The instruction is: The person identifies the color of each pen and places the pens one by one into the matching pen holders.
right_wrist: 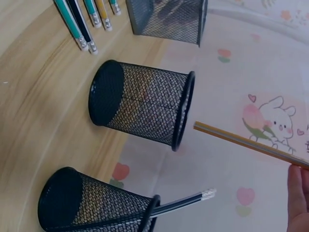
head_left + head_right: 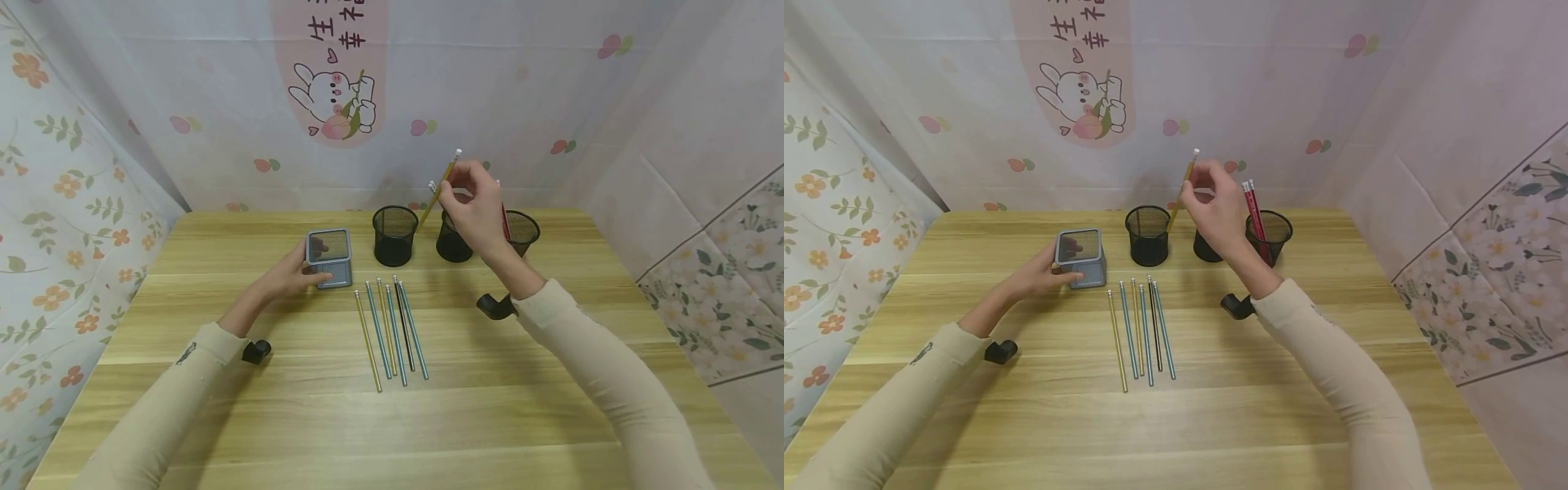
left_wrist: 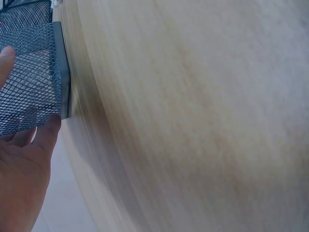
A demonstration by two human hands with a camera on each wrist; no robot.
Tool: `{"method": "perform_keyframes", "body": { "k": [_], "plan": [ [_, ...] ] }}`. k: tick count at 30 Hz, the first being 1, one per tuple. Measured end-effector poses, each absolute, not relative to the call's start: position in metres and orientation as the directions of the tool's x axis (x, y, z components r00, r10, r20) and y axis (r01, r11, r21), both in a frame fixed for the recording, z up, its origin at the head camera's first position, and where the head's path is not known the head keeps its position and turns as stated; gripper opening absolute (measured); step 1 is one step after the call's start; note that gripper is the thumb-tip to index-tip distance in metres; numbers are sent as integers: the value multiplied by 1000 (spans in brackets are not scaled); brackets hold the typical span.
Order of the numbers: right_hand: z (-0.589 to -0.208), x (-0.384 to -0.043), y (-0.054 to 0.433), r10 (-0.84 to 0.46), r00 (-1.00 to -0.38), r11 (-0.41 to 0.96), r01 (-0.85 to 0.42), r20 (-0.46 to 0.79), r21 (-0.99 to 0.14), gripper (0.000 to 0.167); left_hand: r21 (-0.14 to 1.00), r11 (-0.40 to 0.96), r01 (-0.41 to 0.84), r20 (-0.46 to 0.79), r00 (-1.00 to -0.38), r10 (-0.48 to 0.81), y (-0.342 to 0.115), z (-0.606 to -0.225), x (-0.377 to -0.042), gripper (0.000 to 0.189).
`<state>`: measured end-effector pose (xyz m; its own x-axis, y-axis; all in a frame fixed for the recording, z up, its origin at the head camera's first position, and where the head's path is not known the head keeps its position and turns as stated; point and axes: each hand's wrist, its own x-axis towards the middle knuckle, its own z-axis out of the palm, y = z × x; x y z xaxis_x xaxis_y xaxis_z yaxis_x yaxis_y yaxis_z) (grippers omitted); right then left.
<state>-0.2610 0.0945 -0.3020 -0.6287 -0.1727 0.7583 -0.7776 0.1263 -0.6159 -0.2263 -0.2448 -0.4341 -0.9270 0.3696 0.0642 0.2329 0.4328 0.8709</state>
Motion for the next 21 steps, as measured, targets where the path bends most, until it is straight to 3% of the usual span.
{"method": "perform_keyframes", "body": {
  "k": [12, 21],
  "plan": [
    [-317, -265, 85, -150, -599, 113, -801, 787, -588, 13, 875, 433, 218, 51, -930, 365, -245, -433, -226, 67],
    [-338, -267, 82, -201, -657, 176, -754, 726, -633, 11, 882, 416, 222, 58, -926, 372, -245, -433, -226, 67]
  ]
}}
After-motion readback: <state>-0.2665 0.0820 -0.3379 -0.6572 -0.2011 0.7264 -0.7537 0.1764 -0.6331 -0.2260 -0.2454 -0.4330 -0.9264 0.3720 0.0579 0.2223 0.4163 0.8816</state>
